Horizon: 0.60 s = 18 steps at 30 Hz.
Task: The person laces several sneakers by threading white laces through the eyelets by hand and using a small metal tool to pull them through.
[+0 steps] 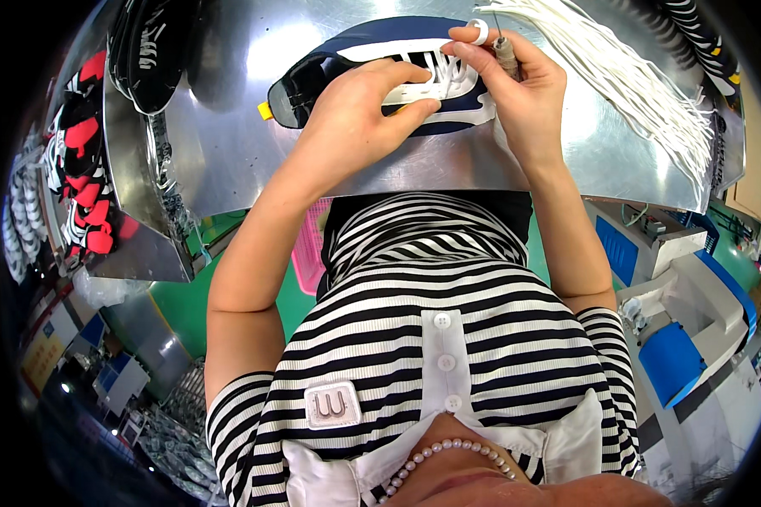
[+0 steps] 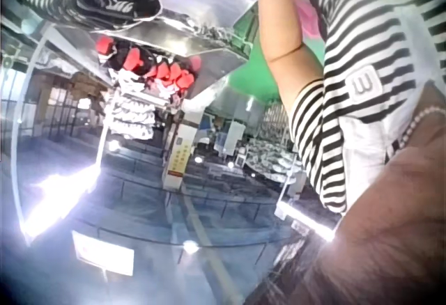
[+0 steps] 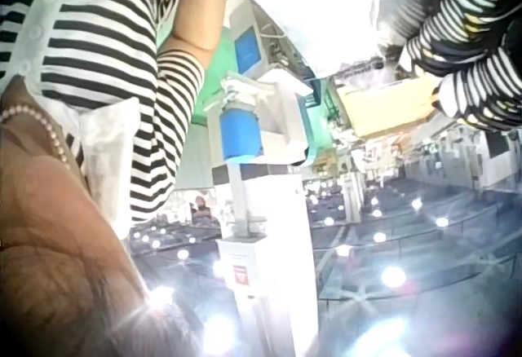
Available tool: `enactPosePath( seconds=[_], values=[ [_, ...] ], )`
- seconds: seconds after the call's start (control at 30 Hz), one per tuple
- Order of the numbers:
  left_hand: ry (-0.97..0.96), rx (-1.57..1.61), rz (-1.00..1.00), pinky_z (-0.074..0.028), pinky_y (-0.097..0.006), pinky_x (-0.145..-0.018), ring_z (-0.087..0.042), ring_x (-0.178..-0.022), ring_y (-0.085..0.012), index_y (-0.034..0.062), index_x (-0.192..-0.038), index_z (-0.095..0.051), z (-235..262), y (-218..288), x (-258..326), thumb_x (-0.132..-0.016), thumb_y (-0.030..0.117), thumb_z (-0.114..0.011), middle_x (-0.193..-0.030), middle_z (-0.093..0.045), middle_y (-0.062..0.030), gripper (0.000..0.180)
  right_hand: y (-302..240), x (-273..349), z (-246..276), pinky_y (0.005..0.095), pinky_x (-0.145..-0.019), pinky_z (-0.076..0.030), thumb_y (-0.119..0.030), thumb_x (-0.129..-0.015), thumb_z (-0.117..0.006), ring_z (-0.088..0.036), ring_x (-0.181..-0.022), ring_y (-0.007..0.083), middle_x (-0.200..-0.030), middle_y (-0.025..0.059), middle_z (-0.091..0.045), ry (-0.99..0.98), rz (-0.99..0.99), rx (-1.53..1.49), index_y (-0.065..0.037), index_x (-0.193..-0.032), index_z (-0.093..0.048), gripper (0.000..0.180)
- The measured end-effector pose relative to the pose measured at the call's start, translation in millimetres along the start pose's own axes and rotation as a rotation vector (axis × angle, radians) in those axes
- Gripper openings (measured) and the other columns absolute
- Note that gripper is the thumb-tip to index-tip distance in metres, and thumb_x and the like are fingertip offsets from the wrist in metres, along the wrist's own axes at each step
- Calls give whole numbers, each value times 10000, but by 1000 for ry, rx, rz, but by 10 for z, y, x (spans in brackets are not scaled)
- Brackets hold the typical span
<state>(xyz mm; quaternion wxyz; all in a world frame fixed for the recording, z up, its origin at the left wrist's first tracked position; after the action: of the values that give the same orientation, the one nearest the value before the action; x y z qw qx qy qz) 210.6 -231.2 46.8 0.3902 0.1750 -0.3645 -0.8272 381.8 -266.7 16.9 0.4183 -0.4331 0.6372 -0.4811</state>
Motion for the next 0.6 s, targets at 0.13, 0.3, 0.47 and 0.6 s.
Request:
enactPosePath(
  seconds=[0.13, 0.3, 0.47, 0.6],
  values=[
    [-44, -70, 122, -508, -343, -814, -682, -905, -261, 13, -1039, -674, -16, 14, -44, -820, 265, -752, -997, -706, -122, 343, -3, -15, -48, 240, -817, -530, -12, -891, -661, -684, -898, 133, -934, 91, -729, 5, -59, 17, 36, -1018, -711, 144],
    [6, -157, 103, -513, -328, -764, -685, -836, -257, 37, -992, -676, -70, 3, -68, -803, 263, -759, -921, -713, -99, 306, 83, -6, -7, 245, -835, -527, -4, -905, -648, -674, -927, 140, -989, 108, -715, 52, -56, 49, 43, -1059, -683, 165],
    [17, -180, 136, -508, -331, -699, -671, -774, -268, 48, -971, -677, -81, 22, -80, -790, 285, -761, -877, -706, -98, 309, -60, 141, 40, 260, -792, -528, -85, -908, -667, -680, -886, 146, -919, 75, -719, 100, 11, 288, 19, -1105, -612, 229],
    [68, -194, 77, -500, -336, -665, -658, -733, -266, 37, -949, -673, -97, -11, -60, -783, 304, -764, -850, -701, -99, 327, -264, 465, 154, 284, -709, -514, -106, -958, -600, -679, -804, 169, -872, 85, -692, -27, -212, 494, -17, -1065, -553, 147]
  ],
)
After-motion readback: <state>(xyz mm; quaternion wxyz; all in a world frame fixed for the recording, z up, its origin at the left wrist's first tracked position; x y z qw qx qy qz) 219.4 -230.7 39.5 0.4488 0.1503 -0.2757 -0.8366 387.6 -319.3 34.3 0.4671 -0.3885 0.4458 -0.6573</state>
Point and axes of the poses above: each hand's wrist, its own x-axis away from the middle knuckle, its own z-axis out of the back of the hand, y = z × x, the point moved 3 cm from there along -x, towards the middle knuckle
